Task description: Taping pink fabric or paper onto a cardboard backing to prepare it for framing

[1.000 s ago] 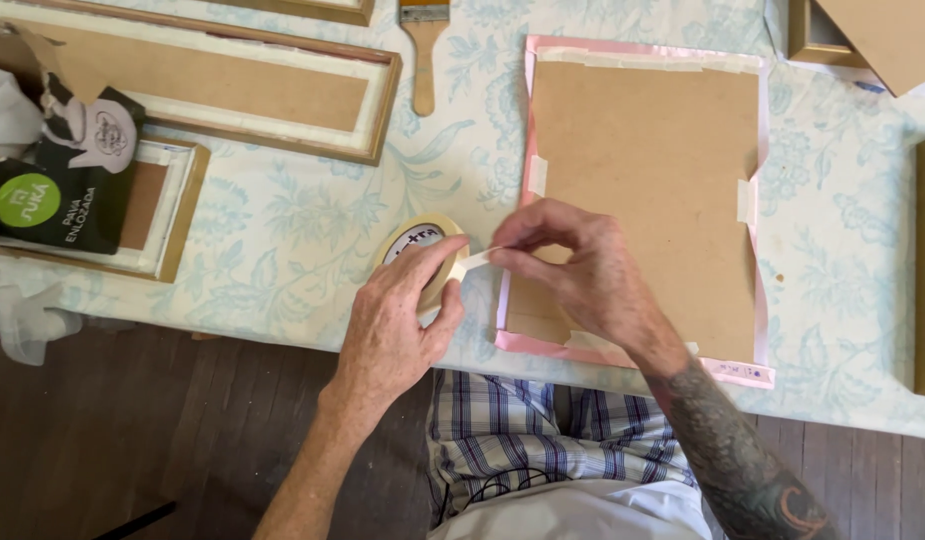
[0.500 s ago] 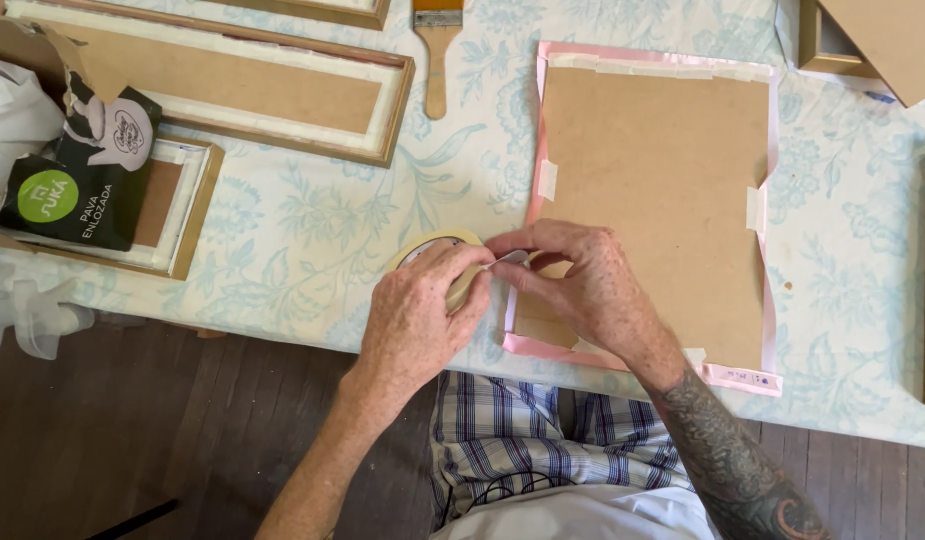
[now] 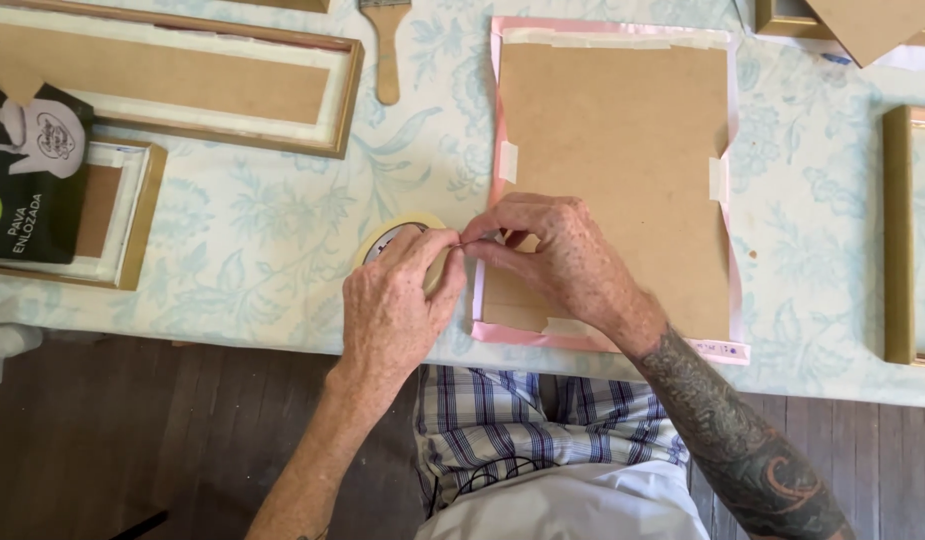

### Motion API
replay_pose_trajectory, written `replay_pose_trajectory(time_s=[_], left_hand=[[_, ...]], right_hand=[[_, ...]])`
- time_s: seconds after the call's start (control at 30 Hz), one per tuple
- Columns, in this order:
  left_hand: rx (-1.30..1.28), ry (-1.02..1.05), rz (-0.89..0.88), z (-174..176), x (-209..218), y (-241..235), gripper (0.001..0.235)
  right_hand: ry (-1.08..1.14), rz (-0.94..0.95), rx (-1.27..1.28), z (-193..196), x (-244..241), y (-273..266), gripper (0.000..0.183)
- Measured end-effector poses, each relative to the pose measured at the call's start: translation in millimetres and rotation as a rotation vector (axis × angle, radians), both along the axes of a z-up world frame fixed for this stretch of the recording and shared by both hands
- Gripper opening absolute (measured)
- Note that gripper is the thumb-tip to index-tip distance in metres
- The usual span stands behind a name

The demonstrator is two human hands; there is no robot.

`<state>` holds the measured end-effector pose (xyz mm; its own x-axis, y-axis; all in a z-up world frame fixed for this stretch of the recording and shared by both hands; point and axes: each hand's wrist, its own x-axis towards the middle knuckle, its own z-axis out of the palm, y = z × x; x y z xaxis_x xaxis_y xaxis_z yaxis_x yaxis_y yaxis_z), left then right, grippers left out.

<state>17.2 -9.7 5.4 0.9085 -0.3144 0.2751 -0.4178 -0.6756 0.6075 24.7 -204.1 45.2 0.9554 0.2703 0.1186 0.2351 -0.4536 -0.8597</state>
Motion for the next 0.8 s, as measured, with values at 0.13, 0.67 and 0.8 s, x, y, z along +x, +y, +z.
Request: replay_pose_trajectory(time_s=[0.13,0.67,0.8], left_hand=[[0.054,-0.06,0.017,-15,4,3,0.011],[0.282,-0.257,0.137,-44,18,23,0.021],[0.185,-0.075,0.144,-23,12,18,0.032]], right_hand=[[0.04,0.011,-0.047,6,-9,-14,0.022],[-0.062,0.372,-0.604,20,-44,-59,0.014],[-0.056,0.218,-0.486,-8,-37,-54,0.013]])
